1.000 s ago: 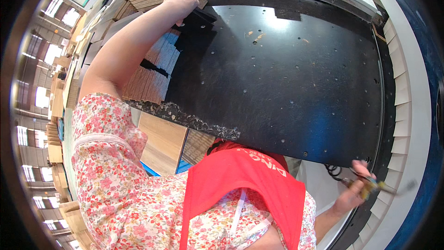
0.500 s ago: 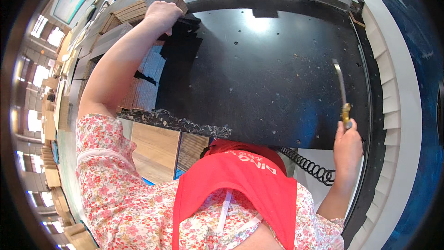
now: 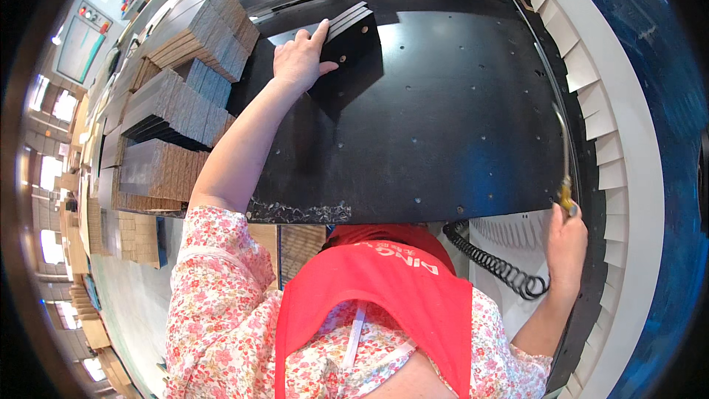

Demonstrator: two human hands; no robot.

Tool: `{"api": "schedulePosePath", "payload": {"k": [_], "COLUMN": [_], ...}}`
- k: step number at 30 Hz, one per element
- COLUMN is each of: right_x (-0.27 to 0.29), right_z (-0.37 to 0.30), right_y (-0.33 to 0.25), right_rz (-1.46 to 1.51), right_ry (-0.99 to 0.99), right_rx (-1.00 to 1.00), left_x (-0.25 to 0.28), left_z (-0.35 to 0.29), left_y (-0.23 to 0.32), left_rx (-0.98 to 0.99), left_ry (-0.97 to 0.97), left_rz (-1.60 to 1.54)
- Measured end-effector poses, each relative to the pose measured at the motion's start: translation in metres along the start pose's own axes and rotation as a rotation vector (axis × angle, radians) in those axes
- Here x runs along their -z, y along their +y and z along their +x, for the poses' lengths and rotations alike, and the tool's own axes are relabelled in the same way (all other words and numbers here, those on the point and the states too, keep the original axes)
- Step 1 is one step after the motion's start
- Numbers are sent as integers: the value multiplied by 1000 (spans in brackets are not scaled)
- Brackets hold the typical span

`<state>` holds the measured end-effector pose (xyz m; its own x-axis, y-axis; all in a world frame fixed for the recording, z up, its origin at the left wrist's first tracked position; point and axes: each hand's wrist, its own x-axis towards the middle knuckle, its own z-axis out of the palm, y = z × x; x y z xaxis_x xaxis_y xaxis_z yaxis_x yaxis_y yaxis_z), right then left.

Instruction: The person stacks black wood panels on a conveyor, moves stacks of panels to a large pile on the floor, and uses a handheld air nozzle to clean the panels and work surface.

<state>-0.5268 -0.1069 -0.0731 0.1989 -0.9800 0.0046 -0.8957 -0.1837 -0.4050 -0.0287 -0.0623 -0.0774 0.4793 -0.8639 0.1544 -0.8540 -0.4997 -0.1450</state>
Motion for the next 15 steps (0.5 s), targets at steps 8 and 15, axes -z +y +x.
{"api": "schedulePosePath", "payload": {"k": [8, 15], "right_x": [-35, -49], "right_z": [37, 87], "right_y": [-147, -204], "right_rz": [20, -57], "right_ry": [-264, -365], "right_rx": [400, 421], "left_x": [5, -2], "left_z": [19, 23], "left_y": [7, 0], "left_rx": [-82, -10], "left_ry": [-108, -56], "left_rz": [-28, -82]}}
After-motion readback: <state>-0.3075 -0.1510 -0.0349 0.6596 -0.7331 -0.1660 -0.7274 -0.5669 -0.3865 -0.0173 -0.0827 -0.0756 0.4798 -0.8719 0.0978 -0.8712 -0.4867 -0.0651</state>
